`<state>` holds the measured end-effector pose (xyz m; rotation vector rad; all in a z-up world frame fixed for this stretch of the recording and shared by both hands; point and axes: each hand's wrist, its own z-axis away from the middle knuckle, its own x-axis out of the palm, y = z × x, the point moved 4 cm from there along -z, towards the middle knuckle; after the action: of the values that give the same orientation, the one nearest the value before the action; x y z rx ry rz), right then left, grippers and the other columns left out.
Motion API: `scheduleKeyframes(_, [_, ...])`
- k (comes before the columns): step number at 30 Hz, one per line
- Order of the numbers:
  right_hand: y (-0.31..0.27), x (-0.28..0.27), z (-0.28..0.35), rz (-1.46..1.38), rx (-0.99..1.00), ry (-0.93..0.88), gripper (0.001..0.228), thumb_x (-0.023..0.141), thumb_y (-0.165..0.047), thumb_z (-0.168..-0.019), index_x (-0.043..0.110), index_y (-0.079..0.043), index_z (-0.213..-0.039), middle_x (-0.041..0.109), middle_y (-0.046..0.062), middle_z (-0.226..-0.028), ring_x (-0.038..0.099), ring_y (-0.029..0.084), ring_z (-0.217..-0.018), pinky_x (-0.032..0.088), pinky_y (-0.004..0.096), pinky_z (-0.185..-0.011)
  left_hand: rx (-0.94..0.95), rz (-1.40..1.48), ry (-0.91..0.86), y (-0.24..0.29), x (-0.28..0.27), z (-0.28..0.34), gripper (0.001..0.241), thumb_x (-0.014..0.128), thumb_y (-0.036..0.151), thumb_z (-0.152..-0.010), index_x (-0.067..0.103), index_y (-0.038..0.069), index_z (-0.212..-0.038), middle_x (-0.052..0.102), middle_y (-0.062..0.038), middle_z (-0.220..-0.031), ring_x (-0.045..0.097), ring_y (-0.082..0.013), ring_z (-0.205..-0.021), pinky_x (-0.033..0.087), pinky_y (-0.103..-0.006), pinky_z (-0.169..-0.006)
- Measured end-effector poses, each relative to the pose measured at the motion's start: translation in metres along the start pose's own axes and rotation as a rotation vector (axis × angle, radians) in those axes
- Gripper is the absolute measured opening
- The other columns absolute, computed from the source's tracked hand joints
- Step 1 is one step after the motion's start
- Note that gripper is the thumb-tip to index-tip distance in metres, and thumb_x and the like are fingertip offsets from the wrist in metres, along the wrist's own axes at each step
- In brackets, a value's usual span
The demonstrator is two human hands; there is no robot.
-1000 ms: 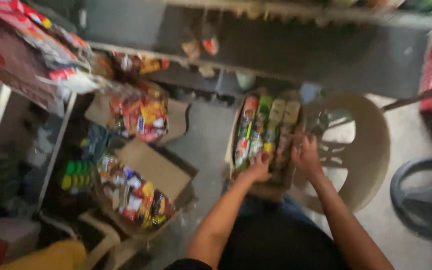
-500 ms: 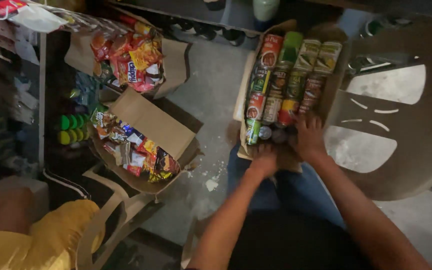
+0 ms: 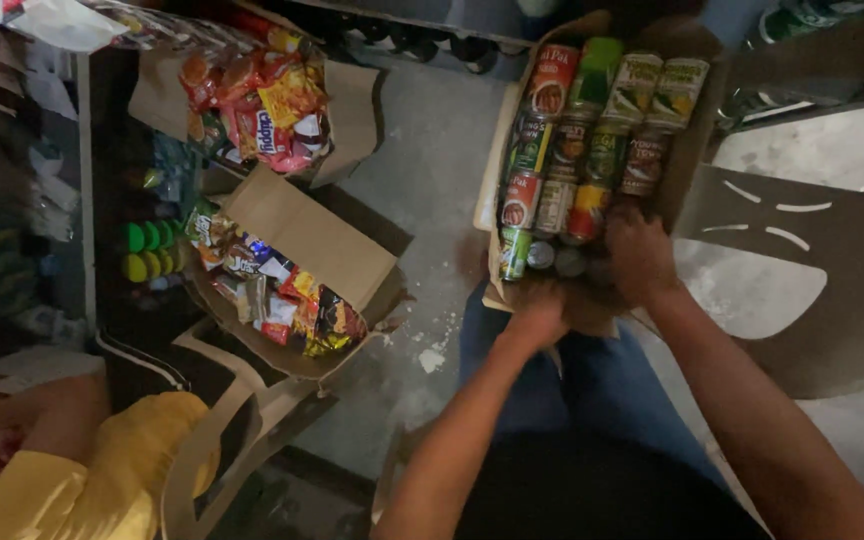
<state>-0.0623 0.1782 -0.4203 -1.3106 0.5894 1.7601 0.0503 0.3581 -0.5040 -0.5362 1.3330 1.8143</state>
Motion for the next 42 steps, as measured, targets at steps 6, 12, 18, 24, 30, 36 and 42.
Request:
scheduleKeyframes(6, [0.025, -0.042, 0.012, -0.613, 0.129, -0.213, 0.033, 0.066, -0.011, -0.089, 0.079, -0.011, -0.119, 0.076, 0.021, -0.106, 0.072, 0.033, -0.093, 0.056, 0.041, -0.086, -0.379, 0.588, 0.084, 0.007, -0.012, -0.015, 0.056, 0.045, 0.049, -0.111, 0.052, 0.003, -0.143, 0.067, -0.026, -0.116, 0.062, -0.0461, -0.113, 0.05, -0.0535, -0.092])
scheduleKeyframes(12, [0.024, -0.119, 0.047, -1.493, 0.108, -0.215, 0.046, 0.062, -0.003, -0.088, 0.071, -0.004, -0.133, 0.075, 0.011, -0.122, 0.067, 0.021, -0.106, 0.054, 0.037, -0.091, -0.485, 1.769, 0.046, 0.052, -0.035, -0.047, 0.077, 0.038, 0.076, -0.101, 0.063, 0.011, -0.133, 0.072, -0.004, -0.109, 0.069, -0.0178, -0.094, 0.055, -0.0326, -0.077])
scheduleKeyframes(18, [0.029, -0.215, 0.048, -1.708, 0.016, -0.116, 0.052, 0.061, -0.013, -0.095, 0.057, -0.008, -0.147, 0.064, 0.005, -0.142, 0.063, 0.017, -0.125, 0.051, 0.037, -0.104, -0.188, 1.73, 0.331, 0.139, -0.242, -0.077, 0.052, 0.063, 0.056, -0.097, 0.062, 0.016, -0.13, 0.066, 0.004, -0.107, 0.064, -0.0103, -0.093, 0.053, -0.0299, -0.074])
scheduleKeyframes(24, [0.008, -0.351, 0.067, -1.22, -0.181, 0.26, 0.078, 0.075, -0.02, -0.082, 0.04, -0.008, -0.151, 0.056, 0.008, -0.143, 0.063, 0.024, -0.118, 0.052, 0.039, -0.097, 0.333, 1.275, 0.561, 0.226, -0.38, -0.1, 0.06, 0.08, 0.044, -0.09, 0.054, 0.011, -0.133, 0.066, -0.006, -0.12, 0.066, -0.0145, -0.103, 0.058, -0.0278, -0.087])
scheduleKeyframes(30, [0.062, -0.421, 0.085, -0.704, -0.066, 0.939, 0.049, 0.061, -0.01, -0.094, 0.05, -0.001, -0.141, 0.057, 0.022, -0.131, 0.055, 0.043, -0.124, 0.046, 0.048, -0.105, 0.674, 0.507, 0.796, 0.367, -0.475, -0.057, 0.079, 0.092, 0.028, -0.08, 0.052, 0.003, -0.144, 0.056, -0.016, -0.13, 0.054, -0.0338, -0.124, 0.046, -0.0455, -0.108])
scheduleKeyframes(36, [0.126, -0.511, 0.103, -0.389, 0.106, 1.437, 0.055, 0.088, -0.017, -0.089, 0.054, 0.001, -0.128, 0.054, 0.026, -0.123, 0.053, 0.044, -0.119, 0.044, 0.051, -0.102, 1.076, 0.397, 0.813, 0.415, -0.464, -0.12, 0.085, 0.079, 0.031, -0.102, 0.028, 0.005, -0.165, 0.043, -0.018, -0.162, 0.043, -0.0339, -0.145, 0.036, -0.0401, -0.124])
scheduleKeyframes(42, [0.136, -0.577, 0.083, -0.796, -0.018, 1.369, 0.072, 0.088, -0.026, -0.085, 0.052, -0.001, -0.141, 0.068, 0.014, -0.115, 0.068, 0.03, -0.102, 0.055, 0.038, -0.09, 0.983, 0.128, 0.644, 0.419, -0.43, -0.185, 0.092, 0.075, 0.015, -0.084, 0.026, -0.005, -0.159, 0.022, -0.035, -0.164, 0.028, -0.0529, -0.153, 0.028, -0.0543, -0.127])
